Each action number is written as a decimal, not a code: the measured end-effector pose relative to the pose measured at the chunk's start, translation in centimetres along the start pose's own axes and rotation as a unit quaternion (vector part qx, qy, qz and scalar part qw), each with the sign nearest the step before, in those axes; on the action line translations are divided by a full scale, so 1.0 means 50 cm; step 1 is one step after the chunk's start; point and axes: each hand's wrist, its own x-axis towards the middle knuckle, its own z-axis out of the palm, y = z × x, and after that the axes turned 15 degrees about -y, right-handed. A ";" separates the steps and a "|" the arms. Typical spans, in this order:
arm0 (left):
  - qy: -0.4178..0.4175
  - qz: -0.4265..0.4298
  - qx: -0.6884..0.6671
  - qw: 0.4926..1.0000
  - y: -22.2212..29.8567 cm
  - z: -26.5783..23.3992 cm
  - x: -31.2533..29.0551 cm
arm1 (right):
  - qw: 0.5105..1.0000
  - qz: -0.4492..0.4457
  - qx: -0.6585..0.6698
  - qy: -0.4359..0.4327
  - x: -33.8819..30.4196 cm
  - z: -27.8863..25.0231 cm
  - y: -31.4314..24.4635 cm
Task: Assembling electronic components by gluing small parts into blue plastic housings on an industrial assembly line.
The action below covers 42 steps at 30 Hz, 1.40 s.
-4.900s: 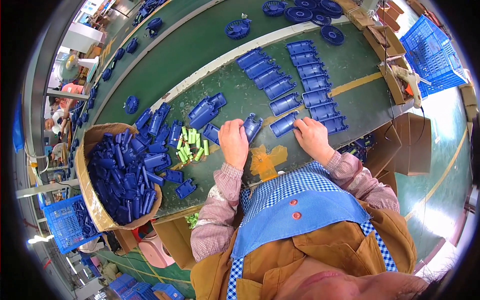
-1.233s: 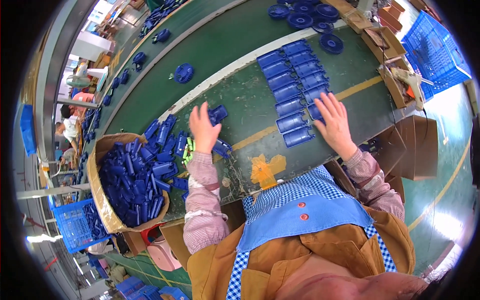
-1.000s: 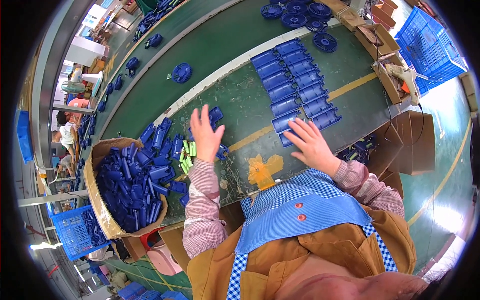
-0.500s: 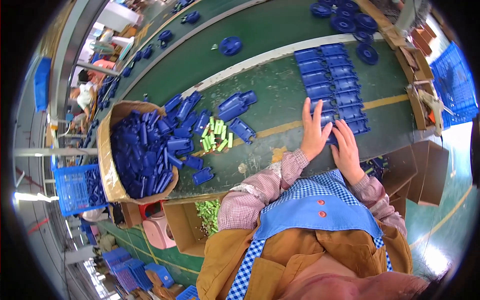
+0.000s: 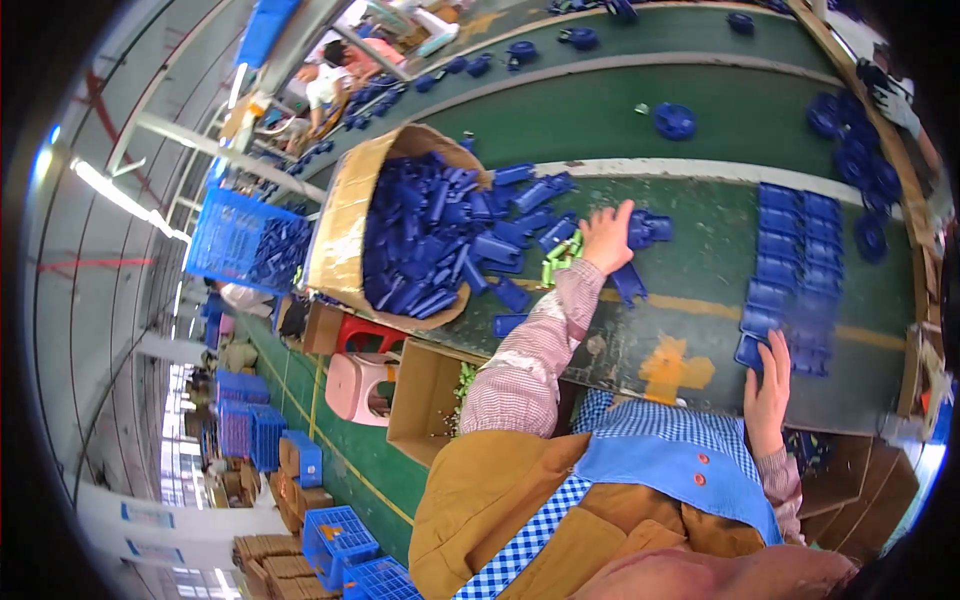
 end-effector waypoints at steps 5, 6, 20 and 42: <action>0.041 0.065 0.046 0.996 -0.003 0.016 -0.003 | 1.000 -0.011 -0.006 -0.017 -0.003 0.005 -0.002; 0.030 0.066 0.048 0.996 0.003 0.014 -0.005 | 1.000 -0.013 -0.003 -0.018 -0.005 0.007 0.000; 0.052 0.188 -0.030 0.980 0.111 -0.045 -0.001 | 1.000 -0.006 0.027 0.011 -0.003 0.004 -0.005; 0.028 0.217 -0.048 0.975 0.175 0.091 -0.052 | 0.999 0.001 0.049 0.001 -0.021 0.002 -0.007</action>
